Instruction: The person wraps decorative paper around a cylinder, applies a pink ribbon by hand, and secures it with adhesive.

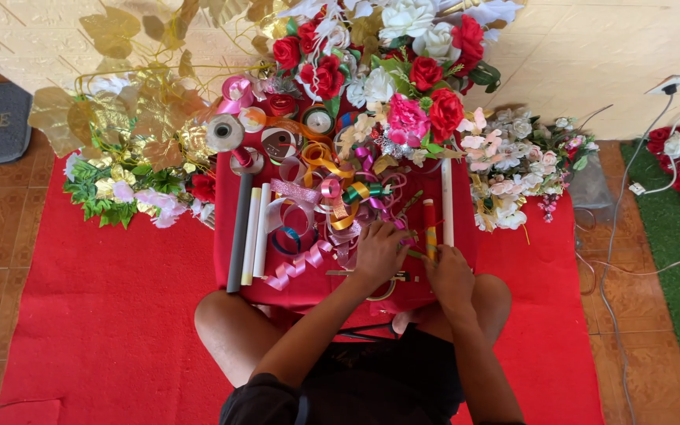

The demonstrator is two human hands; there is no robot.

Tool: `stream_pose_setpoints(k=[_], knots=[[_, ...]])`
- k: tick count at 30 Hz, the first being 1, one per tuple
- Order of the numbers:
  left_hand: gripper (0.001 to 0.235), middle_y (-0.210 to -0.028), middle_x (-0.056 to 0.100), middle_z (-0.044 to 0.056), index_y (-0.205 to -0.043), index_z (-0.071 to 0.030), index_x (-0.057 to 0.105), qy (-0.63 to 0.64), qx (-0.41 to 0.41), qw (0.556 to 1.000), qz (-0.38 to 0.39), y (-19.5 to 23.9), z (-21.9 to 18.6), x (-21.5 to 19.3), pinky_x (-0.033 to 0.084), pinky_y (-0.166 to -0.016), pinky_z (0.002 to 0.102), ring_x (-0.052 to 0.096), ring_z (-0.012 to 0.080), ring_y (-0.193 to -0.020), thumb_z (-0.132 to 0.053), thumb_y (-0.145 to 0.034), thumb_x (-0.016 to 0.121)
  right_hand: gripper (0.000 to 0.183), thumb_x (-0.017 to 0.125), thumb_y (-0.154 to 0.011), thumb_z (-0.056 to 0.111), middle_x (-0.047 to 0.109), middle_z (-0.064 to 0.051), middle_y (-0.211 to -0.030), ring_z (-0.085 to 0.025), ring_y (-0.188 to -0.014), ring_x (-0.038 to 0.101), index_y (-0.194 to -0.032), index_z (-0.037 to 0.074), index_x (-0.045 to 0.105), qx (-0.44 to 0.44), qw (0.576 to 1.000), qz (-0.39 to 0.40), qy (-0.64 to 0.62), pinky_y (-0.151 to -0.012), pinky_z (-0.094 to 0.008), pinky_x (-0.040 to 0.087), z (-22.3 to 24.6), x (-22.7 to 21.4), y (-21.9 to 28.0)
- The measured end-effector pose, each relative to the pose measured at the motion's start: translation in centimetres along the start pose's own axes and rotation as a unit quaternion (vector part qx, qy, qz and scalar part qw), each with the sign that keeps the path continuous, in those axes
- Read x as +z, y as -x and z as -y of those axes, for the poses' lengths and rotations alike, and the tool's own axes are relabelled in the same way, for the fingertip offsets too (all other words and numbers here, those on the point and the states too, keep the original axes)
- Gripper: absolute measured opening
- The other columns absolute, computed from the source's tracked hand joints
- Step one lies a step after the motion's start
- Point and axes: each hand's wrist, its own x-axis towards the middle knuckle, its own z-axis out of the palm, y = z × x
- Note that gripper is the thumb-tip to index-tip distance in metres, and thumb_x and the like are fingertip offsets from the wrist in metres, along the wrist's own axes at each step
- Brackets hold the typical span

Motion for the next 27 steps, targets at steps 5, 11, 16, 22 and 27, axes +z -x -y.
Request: stream_pose_setpoints(k=[5, 11, 16, 22, 27], knots=[[0.019, -0.094, 0.060, 0.000, -0.095, -0.022, 0.075, -0.034, 0.016, 0.999, -0.007, -1.6, -0.4, 1.3, 0.045, -0.078, 0.039, 0.061, 0.0260, -0.100, -0.028, -0.079, 0.083, 0.049, 0.068, -0.096, 0.046, 0.069, -0.010, -0.111, -0.033, -0.100, 0.075, -0.128, 0.010, 0.068, -0.017, 0.999, 0.005, 0.027, -0.079, -0.050, 0.064, 0.5, -0.7, 0.3], [0.025, -0.096, 0.056, 0.002, -0.088, -0.018, 0.075, -0.071, 0.042, 0.997, -0.008, -3.2, -0.8, 3.5, 0.040, -0.079, 0.039, 0.056, 0.0256, -0.098, -0.035, -0.074, 0.086, 0.029, 0.064, -0.100, 0.034, 0.068, -0.009, -0.104, -0.036, -0.099, 0.073, -0.122, 0.016, 0.073, -0.144, 0.987, -0.072, -0.002, -0.079, -0.047, 0.062, -2.0, -2.4, -3.2], [0.027, -0.098, 0.054, 0.004, -0.078, -0.014, 0.072, -0.082, 0.047, 0.995, 0.009, -4.3, -1.5, 4.6, 0.038, -0.079, 0.041, 0.052, 0.0266, -0.099, -0.036, -0.072, 0.086, 0.024, 0.063, -0.098, 0.024, 0.064, -0.005, -0.116, -0.032, -0.111, 0.067, -0.120, 0.022, 0.073, -0.267, 0.951, -0.140, 0.067, -0.089, -0.040, 0.060, -3.3, -2.2, -7.5], [0.026, -0.096, 0.057, 0.004, -0.075, -0.012, 0.074, -0.105, 0.040, 0.993, 0.042, -5.2, -1.9, 4.9, 0.037, -0.080, 0.040, 0.053, 0.0256, -0.098, -0.037, -0.080, 0.082, 0.018, 0.067, -0.095, 0.031, 0.063, 0.000, -0.111, -0.026, -0.109, 0.066, -0.109, 0.024, 0.076, -0.325, 0.924, -0.153, 0.133, -0.086, -0.034, 0.059, -4.4, -0.6, -10.2], [0.023, -0.095, 0.058, 0.004, -0.073, -0.012, 0.072, -0.084, 0.039, 0.995, 0.041, -5.3, -1.3, 5.2, 0.036, -0.077, 0.040, 0.052, 0.0263, -0.098, -0.033, -0.082, 0.078, 0.013, 0.065, -0.096, 0.032, 0.062, 0.000, -0.106, -0.023, -0.103, 0.065, -0.096, 0.020, 0.072, -0.362, 0.903, -0.170, 0.158, -0.082, -0.031, 0.056, -5.0, 0.5, -11.1]])
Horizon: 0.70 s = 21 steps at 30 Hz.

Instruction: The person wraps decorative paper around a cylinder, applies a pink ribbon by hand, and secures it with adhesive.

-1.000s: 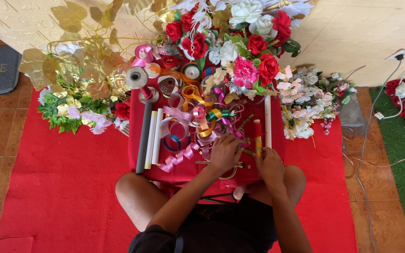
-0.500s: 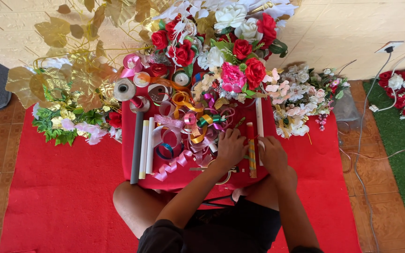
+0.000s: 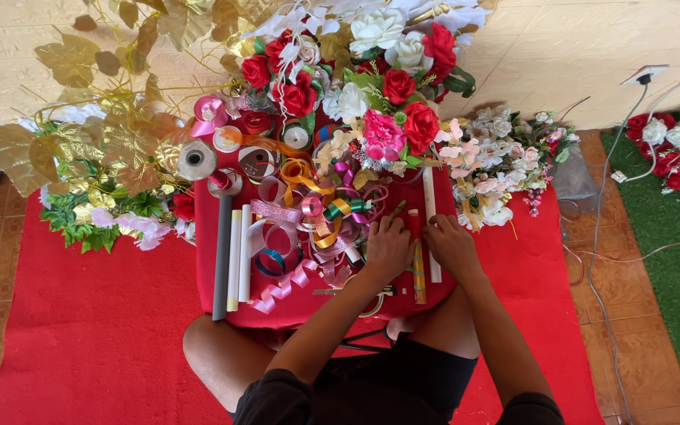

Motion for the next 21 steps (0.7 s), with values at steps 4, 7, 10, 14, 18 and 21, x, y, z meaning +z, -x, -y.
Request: stream_pose_setpoints(k=[4, 7, 10, 14, 18, 21], knots=[[0.017, -0.094, 0.059, 0.004, -0.074, -0.013, 0.073, -0.019, 0.010, 1.000, 0.001, 0.6, 0.7, 2.3, 0.036, -0.077, 0.041, 0.053, 0.0270, -0.098, -0.027, -0.074, 0.082, 0.013, 0.065, -0.096, 0.030, 0.062, -0.001, -0.104, -0.024, -0.101, 0.066, -0.097, 0.018, 0.071, -0.014, 1.000, -0.009, 0.002, -0.082, -0.032, 0.056, 0.0, 0.2, 0.1], [0.014, -0.091, 0.059, 0.006, -0.070, -0.011, 0.071, -0.017, 0.031, 0.999, -0.030, 0.8, 0.9, 2.8, 0.035, -0.073, 0.040, 0.055, 0.0284, -0.094, -0.020, -0.075, 0.082, 0.014, 0.062, -0.096, 0.031, 0.061, -0.001, -0.103, -0.023, -0.103, 0.065, -0.098, 0.019, 0.070, -0.017, 1.000, -0.006, 0.015, -0.080, -0.032, 0.056, 0.2, -0.5, -0.3], [0.011, -0.092, 0.057, 0.007, -0.081, -0.011, 0.069, -0.003, 0.042, 0.999, -0.012, 0.9, 1.0, 1.7, 0.034, -0.076, 0.041, 0.054, 0.0307, -0.099, -0.016, -0.077, 0.077, 0.011, 0.059, -0.094, 0.024, 0.058, -0.001, -0.099, -0.024, -0.098, 0.063, -0.097, 0.021, 0.069, -0.041, 0.998, -0.006, 0.041, -0.075, -0.035, 0.056, 0.4, -1.1, -0.4], [0.012, -0.093, 0.057, 0.007, -0.085, -0.013, 0.066, -0.018, 0.057, 0.998, 0.002, 0.8, 1.2, -0.3, 0.033, -0.082, 0.044, 0.052, 0.0312, -0.104, -0.013, -0.078, 0.076, 0.013, 0.055, -0.095, 0.022, 0.057, -0.002, -0.096, -0.024, -0.098, 0.062, -0.098, 0.021, 0.067, -0.068, 0.995, 0.038, 0.054, -0.078, -0.037, 0.056, 0.2, -1.5, -0.4], [0.022, -0.095, 0.059, 0.006, -0.088, -0.016, 0.065, -0.055, 0.076, 0.995, 0.032, 0.9, 1.7, -0.3, 0.032, -0.088, 0.049, 0.050, 0.0316, -0.110, -0.021, -0.074, 0.082, 0.019, 0.048, -0.099, 0.021, 0.061, -0.005, -0.100, -0.026, -0.104, 0.063, -0.105, 0.020, 0.066, -0.081, 0.988, 0.113, 0.061, -0.087, -0.039, 0.056, 0.2, -1.6, -0.5], [0.020, -0.096, 0.058, 0.006, -0.088, -0.016, 0.065, -0.059, 0.079, 0.995, 0.029, 1.0, 1.7, 0.4, 0.030, -0.092, 0.053, 0.047, 0.0332, -0.115, -0.021, -0.076, 0.079, 0.017, 0.050, -0.093, 0.018, 0.057, -0.004, -0.096, -0.027, -0.099, 0.060, -0.102, 0.018, 0.065, -0.095, 0.991, 0.079, 0.058, -0.081, -0.041, 0.053, 0.1, -1.3, -0.5]])
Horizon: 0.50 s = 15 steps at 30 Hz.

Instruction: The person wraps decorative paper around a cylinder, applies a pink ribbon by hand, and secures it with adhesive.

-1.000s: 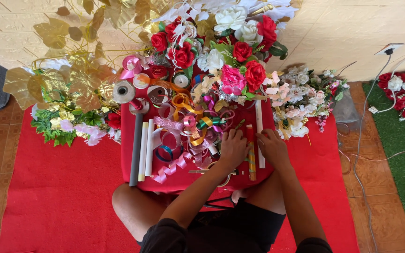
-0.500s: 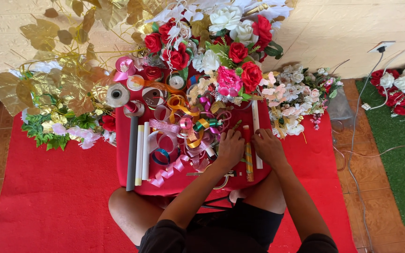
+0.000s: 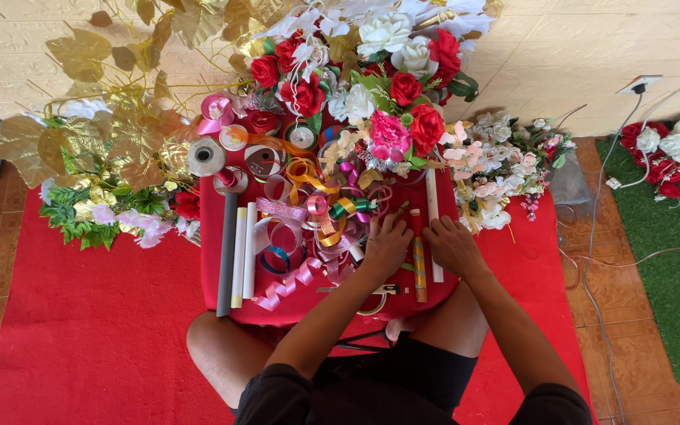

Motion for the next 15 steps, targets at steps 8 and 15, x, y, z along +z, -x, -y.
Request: stream_pose_setpoints(k=[8, 15], knots=[[0.003, -0.092, 0.060, 0.003, -0.084, -0.017, 0.069, -0.013, -0.014, 1.000, 0.020, -0.5, -0.3, -1.1, 0.029, -0.096, 0.055, 0.048, 0.0310, -0.116, -0.017, -0.082, 0.071, 0.017, 0.053, -0.090, 0.019, 0.059, -0.001, -0.097, -0.024, -0.099, 0.057, -0.101, 0.021, 0.066, -0.009, 1.000, 0.020, 0.019, -0.081, -0.039, 0.050, -0.5, -0.3, 0.0], [0.004, -0.089, 0.061, 0.002, -0.081, -0.016, 0.070, -0.028, -0.007, 0.999, 0.026, -0.9, -0.4, -2.5, 0.028, -0.098, 0.057, 0.048, 0.0319, -0.118, -0.013, -0.084, 0.068, 0.014, 0.056, -0.089, 0.021, 0.060, -0.001, -0.096, -0.025, -0.096, 0.057, -0.099, 0.021, 0.067, -0.009, 1.000, 0.013, 0.016, -0.077, -0.039, 0.049, -0.6, 0.1, -0.1]])
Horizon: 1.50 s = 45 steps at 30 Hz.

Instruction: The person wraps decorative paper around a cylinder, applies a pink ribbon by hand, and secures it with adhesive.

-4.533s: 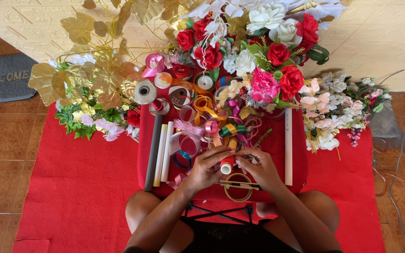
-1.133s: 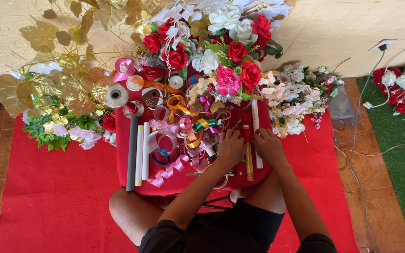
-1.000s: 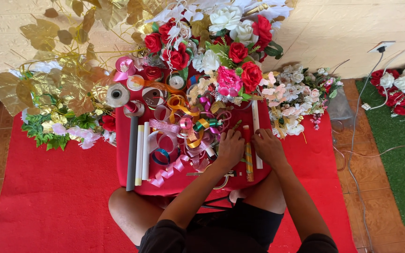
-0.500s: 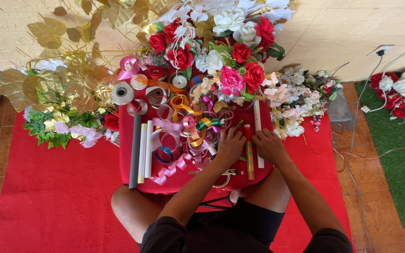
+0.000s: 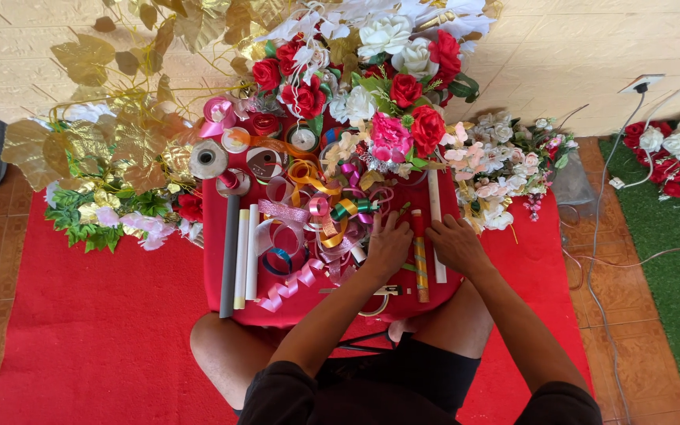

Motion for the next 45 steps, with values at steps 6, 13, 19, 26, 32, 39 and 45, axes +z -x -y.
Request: stream_pose_setpoints(k=[6, 13, 19, 26, 32, 39, 45], knots=[[0.008, -0.088, 0.058, 0.008, -0.075, -0.013, 0.067, 0.002, -0.002, 0.997, -0.082, 0.2, 0.5, 2.9, 0.030, -0.097, 0.058, 0.050, 0.0345, -0.113, -0.010, -0.082, 0.070, 0.009, 0.058, -0.094, 0.020, 0.060, -0.004, -0.089, -0.026, -0.090, 0.063, -0.097, 0.017, 0.067, 0.025, 0.998, -0.034, -0.051, -0.075, -0.039, 0.054, -0.3, 0.4, 0.7], [0.035, -0.114, 0.059, 0.007, -0.120, -0.013, 0.067, 0.102, -0.020, 0.978, -0.178, 3.6, 0.2, -3.4, 0.036, -0.098, 0.050, 0.052, 0.0322, -0.129, -0.025, -0.087, 0.076, 0.026, 0.064, -0.100, 0.035, 0.066, -0.001, -0.095, -0.024, -0.096, 0.070, -0.122, 0.021, 0.067, 0.254, 0.944, -0.095, -0.189, -0.077, -0.037, 0.060, 3.9, -3.0, 2.6], [0.015, -0.106, 0.068, 0.001, -0.097, -0.016, 0.075, 0.310, 0.017, 0.922, -0.234, 10.8, 0.0, -12.3, 0.050, -0.082, 0.038, 0.068, 0.0283, -0.105, -0.009, -0.085, 0.070, 0.041, 0.062, -0.098, 0.046, 0.071, -0.010, -0.099, -0.034, -0.092, 0.075, -0.126, 0.016, 0.058, 0.378, 0.878, 0.069, -0.285, -0.076, -0.051, 0.062, 7.9, -7.1, 1.7], [0.021, -0.106, 0.068, 0.012, -0.107, -0.004, 0.069, 0.401, -0.031, 0.905, -0.139, 16.3, 2.0, -14.2, 0.057, -0.081, 0.039, 0.067, 0.0282, -0.097, 0.008, -0.090, 0.065, 0.044, 0.062, -0.095, 0.043, 0.072, -0.010, -0.113, -0.040, -0.101, 0.069, -0.130, 0.020, 0.049, 0.430, 0.805, 0.187, -0.363, -0.075, -0.059, 0.053, 7.7, -8.1, -0.7], [0.023, -0.107, 0.066, 0.015, -0.110, -0.002, 0.066, 0.487, -0.074, 0.859, -0.136, 16.9, 3.4, -14.4, 0.058, -0.083, 0.039, 0.067, 0.0298, -0.097, 0.011, -0.093, 0.058, 0.050, 0.071, -0.090, 0.041, 0.073, -0.008, -0.115, -0.024, -0.105, 0.071, -0.130, 0.014, 0.059, 0.415, 0.746, 0.120, -0.506, -0.088, -0.041, 0.055, 6.2, -11.2, 0.8], [0.024, -0.098, 0.074, 0.018, -0.114, -0.002, 0.071, 0.618, -0.188, 0.755, -0.114, 14.8, 3.5, -13.0, 0.059, -0.073, 0.040, 0.073, 0.0289, -0.086, 0.003, -0.091, 0.069, 0.047, 0.084, -0.085, 0.019, 0.079, -0.017, -0.100, -0.024, -0.092, 0.075, -0.125, 0.003, 0.065, 0.205, 0.731, -0.022, -0.650, -0.079, -0.041, 0.061, 8.3, -11.9, 4.0], [0.043, -0.116, 0.068, 0.017, -0.136, -0.002, 0.059, 0.727, -0.195, 0.653, -0.089, 13.9, 3.3, -12.6, 0.059, -0.081, 0.037, 0.068, 0.0247, -0.099, -0.004, -0.094, 0.070, 0.040, 0.080, -0.089, 0.009, 0.075, -0.013, -0.094, -0.018, -0.086, 0.069, -0.124, -0.001, 0.065, 0.111, 0.608, -0.025, -0.786, -0.076, -0.033, 0.059, 11.9, -11.9, 2.3]])
